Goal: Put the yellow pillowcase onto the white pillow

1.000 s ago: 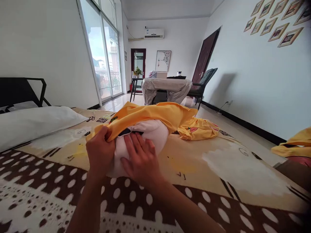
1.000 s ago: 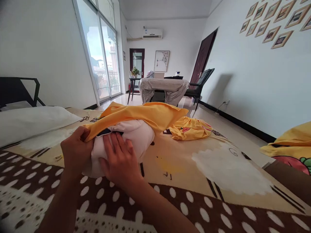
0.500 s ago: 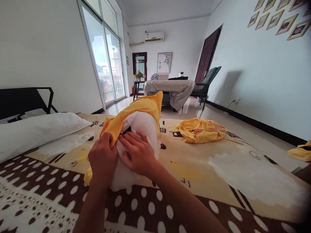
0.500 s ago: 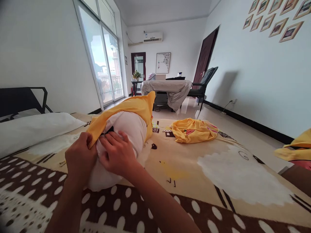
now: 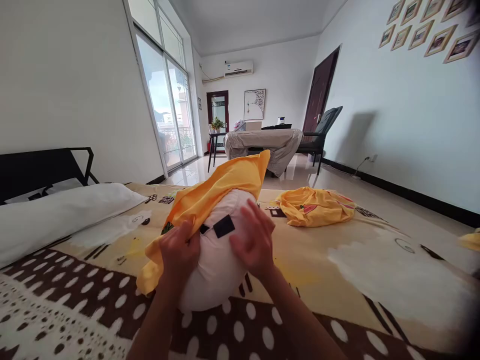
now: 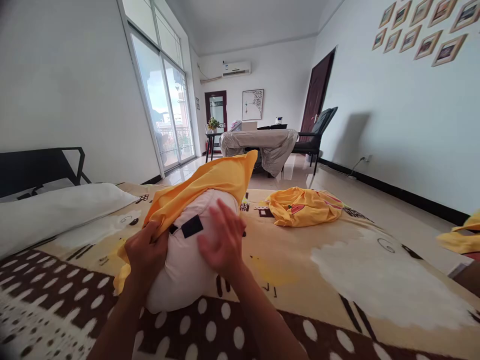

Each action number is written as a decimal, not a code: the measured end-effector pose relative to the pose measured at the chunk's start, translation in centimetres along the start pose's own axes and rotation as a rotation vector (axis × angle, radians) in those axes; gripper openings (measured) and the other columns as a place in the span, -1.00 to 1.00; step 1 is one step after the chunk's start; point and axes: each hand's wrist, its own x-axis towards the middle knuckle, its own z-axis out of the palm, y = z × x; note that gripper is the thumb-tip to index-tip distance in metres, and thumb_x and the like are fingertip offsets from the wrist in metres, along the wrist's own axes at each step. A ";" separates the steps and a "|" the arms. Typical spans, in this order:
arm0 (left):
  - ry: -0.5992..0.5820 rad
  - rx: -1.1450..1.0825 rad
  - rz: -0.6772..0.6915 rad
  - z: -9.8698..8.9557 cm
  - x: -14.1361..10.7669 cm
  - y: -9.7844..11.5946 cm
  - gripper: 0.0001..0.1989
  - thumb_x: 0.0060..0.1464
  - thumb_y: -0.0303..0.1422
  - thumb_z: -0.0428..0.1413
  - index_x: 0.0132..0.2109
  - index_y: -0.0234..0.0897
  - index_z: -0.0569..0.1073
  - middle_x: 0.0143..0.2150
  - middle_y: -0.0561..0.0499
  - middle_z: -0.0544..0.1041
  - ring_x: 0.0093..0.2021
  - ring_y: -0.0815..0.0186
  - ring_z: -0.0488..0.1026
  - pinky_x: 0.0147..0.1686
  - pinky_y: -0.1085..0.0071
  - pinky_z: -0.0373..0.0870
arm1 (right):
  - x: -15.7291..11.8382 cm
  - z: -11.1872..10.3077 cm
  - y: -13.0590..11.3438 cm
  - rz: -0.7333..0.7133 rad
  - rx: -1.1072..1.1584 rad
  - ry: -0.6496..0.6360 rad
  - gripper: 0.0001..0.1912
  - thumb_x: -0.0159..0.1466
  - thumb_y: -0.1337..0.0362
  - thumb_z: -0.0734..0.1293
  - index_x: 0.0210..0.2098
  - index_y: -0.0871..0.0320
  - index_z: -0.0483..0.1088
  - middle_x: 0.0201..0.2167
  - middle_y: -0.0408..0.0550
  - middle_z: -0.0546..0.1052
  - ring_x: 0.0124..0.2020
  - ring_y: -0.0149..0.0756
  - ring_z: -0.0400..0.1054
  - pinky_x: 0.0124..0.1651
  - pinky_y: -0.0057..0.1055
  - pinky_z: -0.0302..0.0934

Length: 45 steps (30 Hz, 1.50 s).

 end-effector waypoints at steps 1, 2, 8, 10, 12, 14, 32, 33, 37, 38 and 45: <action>0.018 -0.042 0.060 0.0 -0.1 0.2 -0.83 0.03 -0.47 0.09 -0.50 -0.27 0.33 -0.66 0.13 0.27 -0.62 0.41 0.26 -0.52 0.50 0.18 | 0.0 -0.3 0.8 0.059 -0.018 0.025 -0.40 0.19 0.21 0.27 0.20 0.17 0.13 0.23 0.17 0.22 0.23 -0.04 0.09 0.19 -0.04 -0.02; 0.020 -0.083 0.116 0.0 -0.2 0.5 -0.84 0.02 -0.50 0.09 -0.49 -0.27 0.33 -0.64 0.12 0.29 -0.60 0.40 0.29 -0.50 0.49 0.20 | 0.0 -0.6 1.6 0.100 -0.013 0.032 -0.41 0.21 0.19 0.24 0.21 0.17 0.10 0.22 0.17 0.21 0.24 -0.03 0.08 0.19 -0.02 -0.03; -0.098 -0.060 0.185 -1.4 0.2 2.8 -0.92 0.05 -0.50 0.05 -0.39 -0.27 0.37 -0.60 0.08 0.39 -0.55 0.33 0.39 -0.47 0.45 0.24 | -0.3 -1.4 2.7 0.073 0.005 0.089 -0.71 0.20 0.23 0.21 -0.08 0.13 0.26 -0.17 0.06 0.41 -0.10 -0.09 0.28 -0.05 -0.08 0.17; -0.188 0.121 0.083 -2.1 0.5 3.5 -0.93 0.05 -0.47 0.03 -0.36 -0.27 0.40 -0.62 0.08 0.40 -0.57 0.29 0.39 -0.52 0.41 0.17 | -0.3 -1.2 1.9 0.043 0.001 0.093 -0.75 0.19 0.27 0.22 -0.12 0.13 0.27 -0.24 0.03 0.40 -0.16 -0.12 0.28 -0.11 -0.12 0.19; -0.249 0.279 0.007 -2.5 0.8 4.0 -0.90 0.04 -0.47 0.02 -0.29 -0.27 0.42 -0.58 0.05 0.44 -0.56 0.24 0.40 -0.53 0.39 0.14 | -0.4 -0.9 0.9 0.006 0.020 0.078 -0.72 0.18 0.31 0.22 -0.09 0.14 0.27 -0.22 0.04 0.41 -0.15 -0.13 0.29 -0.10 -0.13 0.19; -0.263 0.330 -0.035 -2.8 0.9 4.1 -0.86 0.03 -0.47 0.00 -0.25 -0.26 0.42 -0.51 0.01 0.50 -0.50 0.21 0.43 -0.51 0.39 0.15 | -0.5 -0.6 -0.2 -0.026 0.039 0.056 -0.62 0.16 0.31 0.22 -0.02 0.15 0.27 -0.15 0.08 0.42 -0.09 -0.09 0.30 -0.04 -0.10 0.18; -0.243 -0.115 0.320 -2.5 -1.2 8.8 -0.89 0.09 -0.58 0.01 -0.31 -0.29 0.31 -0.62 0.10 0.24 -0.57 0.34 0.19 -0.49 0.37 0.10 | -1.5 0.3 -2.0 -0.016 -0.173 -0.180 -0.74 0.20 0.30 0.22 -0.14 0.08 0.44 -0.20 0.02 0.51 -0.03 -0.08 0.27 0.17 -0.04 0.00; -0.269 -0.072 0.350 -2.5 -1.2 9.0 -0.89 0.10 -0.58 0.01 -0.32 -0.29 0.32 -0.62 0.10 0.25 -0.57 0.34 0.19 -0.49 0.36 0.09 | -1.6 0.4 -1.6 -0.016 -0.182 -0.160 -0.77 0.20 0.30 0.22 -0.20 0.08 0.45 -0.26 0.01 0.52 -0.07 -0.09 0.28 0.17 -0.05 0.01; -0.261 0.029 0.330 -2.3 -0.8 9.0 -0.87 0.11 -0.58 -0.02 -0.33 -0.29 0.33 -0.62 0.09 0.27 -0.57 0.34 0.20 -0.48 0.36 0.09 | -1.1 -0.2 -0.7 0.018 -0.166 -0.182 -0.81 0.19 0.26 0.21 -0.31 0.13 0.45 -0.33 0.03 0.50 -0.09 -0.08 0.28 0.16 -0.05 0.02; -0.231 0.020 0.322 -2.2 -0.6 8.8 -0.86 0.10 -0.60 -0.03 -0.32 -0.29 0.33 -0.62 0.10 0.26 -0.57 0.34 0.19 -0.49 0.37 0.09 | -0.8 -0.4 -0.6 0.030 -0.144 -0.202 -0.80 0.19 0.24 0.21 -0.32 0.14 0.44 -0.32 0.04 0.50 -0.08 -0.07 0.28 0.17 -0.04 0.02; -0.018 -0.122 0.189 -4.8 -1.7 6.1 -0.79 0.02 -0.56 0.07 -0.20 -0.19 0.40 -0.49 0.05 0.47 -0.42 0.28 0.43 -0.32 0.32 0.34 | 1.4 -3.3 -0.6 -0.122 0.090 -0.454 -0.70 0.26 0.08 0.25 -0.14 0.14 0.35 -0.10 0.02 0.48 0.04 -0.18 0.26 0.18 -0.17 0.01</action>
